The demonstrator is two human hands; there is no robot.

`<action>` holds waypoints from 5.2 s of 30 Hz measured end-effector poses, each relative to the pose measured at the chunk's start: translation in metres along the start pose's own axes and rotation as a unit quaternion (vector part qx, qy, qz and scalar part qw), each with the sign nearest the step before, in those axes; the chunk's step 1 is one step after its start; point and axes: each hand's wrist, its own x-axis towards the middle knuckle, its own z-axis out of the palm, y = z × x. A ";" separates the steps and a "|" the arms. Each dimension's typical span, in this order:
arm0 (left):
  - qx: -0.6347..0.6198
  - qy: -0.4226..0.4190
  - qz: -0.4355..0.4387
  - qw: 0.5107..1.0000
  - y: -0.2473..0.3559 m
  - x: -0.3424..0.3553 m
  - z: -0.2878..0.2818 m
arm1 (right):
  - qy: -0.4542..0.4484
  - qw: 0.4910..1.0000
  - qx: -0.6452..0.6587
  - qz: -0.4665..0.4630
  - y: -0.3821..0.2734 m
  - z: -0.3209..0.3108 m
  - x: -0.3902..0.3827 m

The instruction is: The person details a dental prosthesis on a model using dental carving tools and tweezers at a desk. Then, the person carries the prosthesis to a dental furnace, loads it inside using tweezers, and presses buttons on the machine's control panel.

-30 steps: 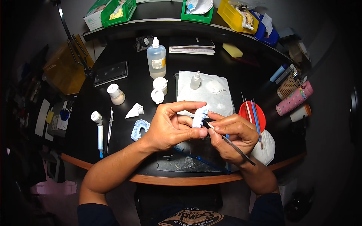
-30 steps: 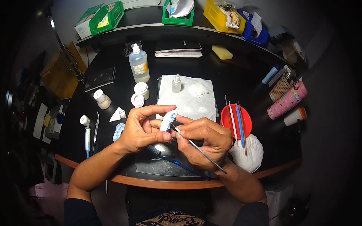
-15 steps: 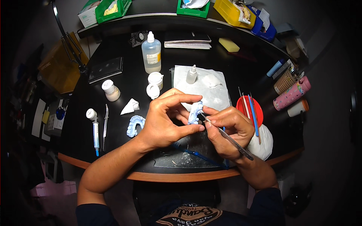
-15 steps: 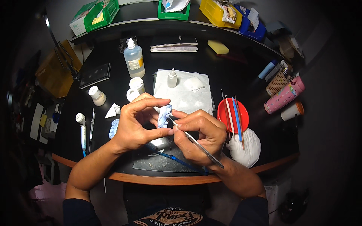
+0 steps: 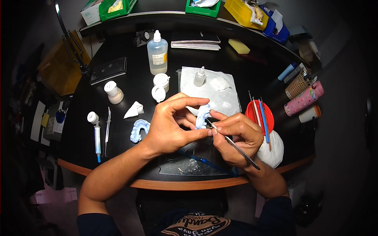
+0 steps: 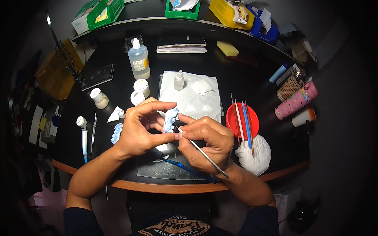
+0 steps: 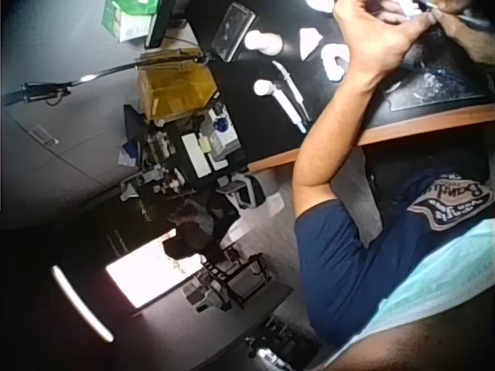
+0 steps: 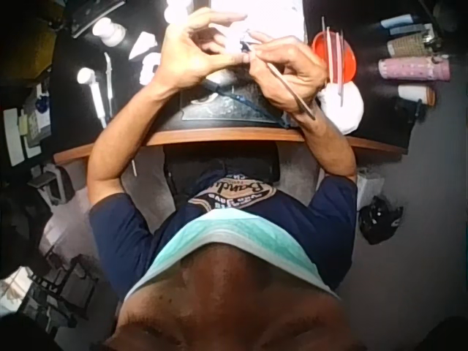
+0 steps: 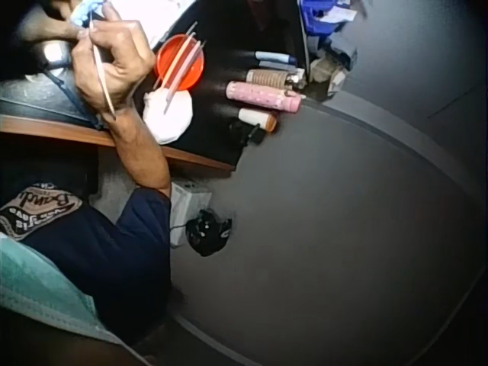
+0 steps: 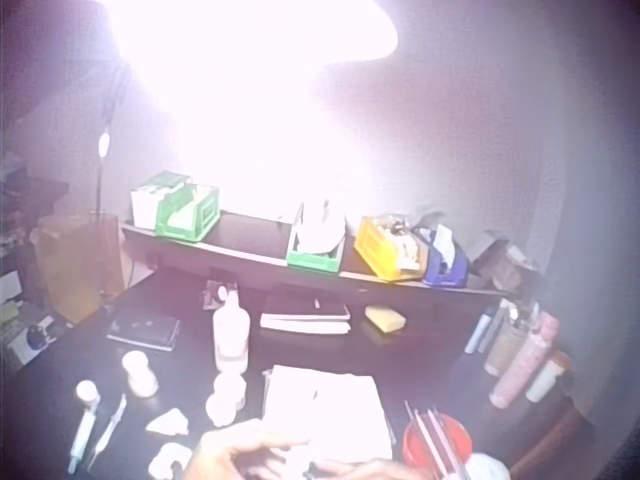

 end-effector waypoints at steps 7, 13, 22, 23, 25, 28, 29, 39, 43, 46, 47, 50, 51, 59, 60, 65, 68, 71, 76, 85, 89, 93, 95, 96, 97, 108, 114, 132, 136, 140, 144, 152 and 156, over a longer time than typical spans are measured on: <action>-0.111 -0.048 -0.070 0.990 0.005 0.003 -0.006 | 0.021 1.000 -0.002 -0.003 0.001 -0.001 0.001; -0.221 -0.071 -0.139 0.963 0.008 0.003 -0.009 | 0.010 1.000 0.017 -0.024 -0.002 -0.002 0.002; -0.230 -0.075 -0.130 0.962 0.009 0.002 -0.008 | 0.022 0.999 0.007 -0.029 -0.001 -0.001 0.001; -0.230 -0.074 -0.134 0.961 0.009 0.002 -0.008 | 0.022 0.999 0.004 -0.028 -0.001 -0.001 0.001; -0.224 -0.077 -0.136 0.962 0.008 0.001 -0.010 | 0.021 0.999 0.003 -0.026 -0.001 -0.001 0.000; -0.209 -0.081 -0.146 0.964 0.009 0.001 -0.010 | 0.013 0.999 -0.013 -0.036 -0.001 -0.003 0.002; -0.201 -0.082 -0.154 0.964 0.010 0.001 -0.010 | 0.009 0.998 -0.029 -0.048 -0.001 -0.003 0.002; -0.198 -0.072 -0.146 0.967 0.010 0.002 -0.008 | -0.016 0.995 -0.061 -0.078 -0.004 -0.003 0.003; -0.189 -0.064 -0.120 0.973 0.009 0.001 -0.005 | 0.042 0.997 -0.047 -0.053 -0.003 0.002 -0.002; -0.130 -0.049 -0.065 0.988 0.010 0.001 -0.004 | 0.047 0.997 -0.021 -0.050 -0.003 0.002 -0.002; -0.087 -0.040 -0.027 0.995 0.010 0.001 -0.004 | 0.045 0.998 -0.020 -0.048 -0.003 0.003 -0.001; -0.039 -0.024 0.015 0.999 0.006 0.002 -0.003 | 0.040 0.998 -0.023 -0.046 -0.004 0.002 -0.001; -0.039 -0.024 0.015 0.999 0.005 0.002 -0.003 | 0.037 0.998 -0.026 -0.050 -0.004 0.002 0.000; -0.018 -0.015 0.009 1.000 0.008 0.001 -0.003 | 0.025 0.998 -0.034 -0.042 -0.003 0.000 -0.002; -0.018 -0.014 0.009 1.000 0.007 0.001 -0.003 | 0.023 0.998 -0.033 -0.043 -0.003 0.000 -0.001; -0.012 -0.009 0.021 1.000 0.007 0.001 -0.003 | 0.024 0.998 -0.033 -0.043 -0.003 0.000 -0.002; -0.008 -0.008 0.020 1.000 0.007 0.001 -0.003 | 0.022 0.998 -0.028 -0.044 -0.003 0.000 -0.002; -0.004 -0.008 0.021 1.000 0.006 0.001 -0.004 | 0.022 0.998 -0.027 -0.044 -0.003 0.000 -0.001; -0.001 -0.007 0.018 1.000 0.006 0.001 -0.004 | -0.005 0.998 -0.037 -0.044 -0.007 -0.001 0.000; 0.001 -0.011 0.009 1.000 0.006 0.002 -0.005 | -0.016 0.998 -0.033 -0.047 -0.005 -0.004 0.001; -0.016 -0.018 -0.009 1.000 0.006 0.002 -0.006 | -0.009 0.998 -0.026 -0.051 -0.002 -0.003 0.000; -0.030 -0.021 -0.014 0.999 0.007 0.002 -0.006 | 0.022 0.998 -0.008 -0.053 -0.002 0.000 -0.001; -0.044 -0.026 -0.014 0.999 0.008 0.001 -0.005 | 0.030 0.998 -0.013 -0.053 -0.003 0.000 0.000; -0.044 -0.025 -0.013 0.999 0.008 0.002 -0.006 | 0.039 0.998 -0.019 -0.053 -0.004 0.001 0.000; -0.045 -0.029 -0.008 0.999 0.008 0.002 -0.006 | 0.038 0.998 -0.019 -0.054 -0.004 0.001 0.000; -0.047 -0.031 -0.009 0.998 0.009 0.002 -0.008 | 0.010 0.999 -0.025 -0.042 -0.006 -0.001 0.000; -0.046 -0.037 0.008 0.998 0.004 0.002 -0.009 | -0.002 0.999 -0.022 -0.045 -0.006 -0.002 0.001; -0.014 -0.035 0.023 0.999 0.006 0.002 -0.008 | -0.008 0.997 -0.041 -0.061 -0.006 -0.006 0.004; -0.012 -0.034 0.016 0.999 0.005 0.002 -0.007 | -0.004 0.997 -0.044 -0.063 -0.004 -0.006 0.004; -0.010 -0.031 0.023 0.999 0.005 0.003 -0.008 | -0.011 0.997 -0.039 -0.063 -0.005 -0.006 0.005; -0.010 -0.035 0.009 0.999 0.009 0.001 -0.009 | -0.008 0.997 -0.042 -0.070 -0.006 -0.006 0.005; -0.049 -0.040 0.002 0.998 0.008 0.000 -0.003 | 0.009 0.997 -0.041 -0.060 -0.010 -0.010 0.000; 0.223 0.130 0.176 0.950 0.004 0.009 -0.022 | -0.002 0.998 -0.058 0.013 -0.011 -0.008 0.008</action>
